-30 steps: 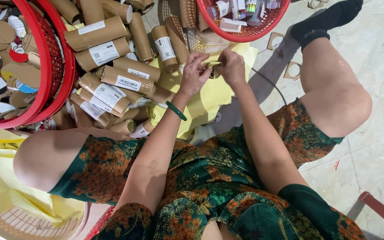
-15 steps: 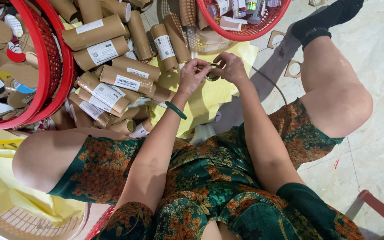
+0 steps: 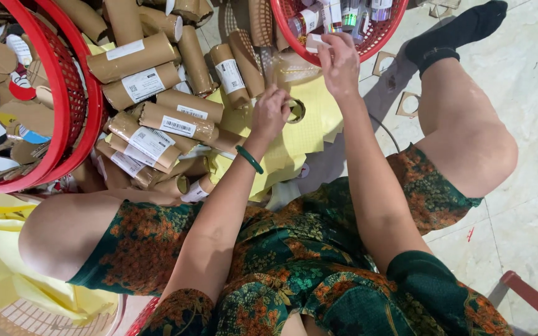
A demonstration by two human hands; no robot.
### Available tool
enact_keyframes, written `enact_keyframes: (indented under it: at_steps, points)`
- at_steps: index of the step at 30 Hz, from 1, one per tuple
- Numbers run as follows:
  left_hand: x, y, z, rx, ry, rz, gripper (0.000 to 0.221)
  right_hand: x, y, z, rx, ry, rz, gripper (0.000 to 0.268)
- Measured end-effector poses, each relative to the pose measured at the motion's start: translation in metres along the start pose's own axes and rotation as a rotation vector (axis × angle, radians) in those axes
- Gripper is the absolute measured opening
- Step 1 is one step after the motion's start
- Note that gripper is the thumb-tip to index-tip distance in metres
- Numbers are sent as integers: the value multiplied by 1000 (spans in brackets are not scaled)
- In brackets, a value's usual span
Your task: The person is assembling and labeling small cardboard tubes or containers, possibly for incense or similar retail items.
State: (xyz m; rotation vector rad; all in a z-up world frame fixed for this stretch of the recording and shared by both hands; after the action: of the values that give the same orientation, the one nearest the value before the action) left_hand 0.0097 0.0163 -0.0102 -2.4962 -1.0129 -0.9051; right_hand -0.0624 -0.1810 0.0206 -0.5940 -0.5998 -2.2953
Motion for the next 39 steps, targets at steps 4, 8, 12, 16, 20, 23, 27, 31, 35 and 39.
enact_keyframes:
  at_steps: [4, 8, 12, 16, 20, 23, 27, 31, 35, 39]
  points:
    - [5, -11, -3, -109, 1, -31, 17, -23, 6, -43, 115, -34, 60, 28]
    - [-1, -25, 11, -218, 122, 2, 23, -35, 5, -49, 145, -141, 168, 32]
    - [-10, -34, 23, -176, 154, 163, 32, -29, 3, -47, 49, -4, 19, 25]
    - [-26, -36, 40, -29, 168, 308, 37, -10, -3, -29, -21, 163, -183, 24]
    - [-32, -13, 29, 298, -96, 398, 34, 2, -23, 11, -64, 572, -194, 19]
    - [-26, 13, 18, 556, -725, 315, 34, -4, -45, 53, 12, 572, -69, 19]
    - [-3, 35, 4, 526, -1492, 64, 30, -6, -62, 96, 43, 814, 163, 19]
    - [10, 37, 1, 460, -1511, 14, 27, -15, -64, 76, 70, 771, 140, 17]
    - [26, 32, -8, 483, -1352, 34, 24, -9, -56, 57, -384, 923, -94, 16]
    - [37, 30, -14, 503, -1213, 74, 24, -3, -52, 57, -620, 1078, 12, 18]
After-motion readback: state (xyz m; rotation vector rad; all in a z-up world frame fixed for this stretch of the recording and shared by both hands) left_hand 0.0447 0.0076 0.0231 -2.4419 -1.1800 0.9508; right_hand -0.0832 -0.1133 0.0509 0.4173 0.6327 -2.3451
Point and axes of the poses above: each hand's wrist, its own y-axis towards the middle knuckle, its own x-axis out of the back of the hand, z = x × y, the point moved 2 cm from there along y, towards the middle knuckle, and after that the axes turned 8 degrees about x, right-handed, at the moved point
